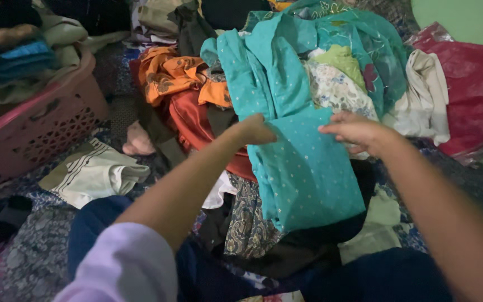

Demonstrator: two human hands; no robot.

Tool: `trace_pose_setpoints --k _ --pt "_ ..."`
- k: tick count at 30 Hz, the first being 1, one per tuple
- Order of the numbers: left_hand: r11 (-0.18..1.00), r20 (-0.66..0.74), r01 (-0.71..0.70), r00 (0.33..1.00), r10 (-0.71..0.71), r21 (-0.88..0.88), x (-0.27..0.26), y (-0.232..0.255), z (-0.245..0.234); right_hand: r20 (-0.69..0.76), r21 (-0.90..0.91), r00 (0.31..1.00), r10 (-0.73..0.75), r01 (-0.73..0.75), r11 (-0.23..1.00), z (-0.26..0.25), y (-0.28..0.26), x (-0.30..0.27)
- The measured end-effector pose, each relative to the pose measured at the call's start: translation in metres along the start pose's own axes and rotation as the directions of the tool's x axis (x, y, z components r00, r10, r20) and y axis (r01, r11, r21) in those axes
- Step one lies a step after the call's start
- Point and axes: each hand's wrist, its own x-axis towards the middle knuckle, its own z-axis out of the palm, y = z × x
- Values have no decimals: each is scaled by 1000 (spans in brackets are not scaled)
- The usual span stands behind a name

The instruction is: The person folds a teal garment with gold embroidery by hand, smoothing and aligning the fabric before folding it into a compact bundle. The folded item is placed aside, and the person briefly handles another patterned cloth.

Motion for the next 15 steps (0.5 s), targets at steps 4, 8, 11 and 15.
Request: trace_pose_setpoints --k 4,8,11,15 --pt "1000 51 -1 999 0 29 -4 -7 15 -13 -28 998 -58 57 998 4 2 14" --pt "990 76 93 992 -101 103 -11 2 6 -82 -109 963 -257 248 963 3 3 24" --pt "985 61 144 987 -150 94 -9 8 0 -79 -195 936 -343 323 926 9 -5 34" --pt "998 -133 36 990 -43 -53 5 1 -1 -75 -384 849 -523 459 801 27 -25 67"
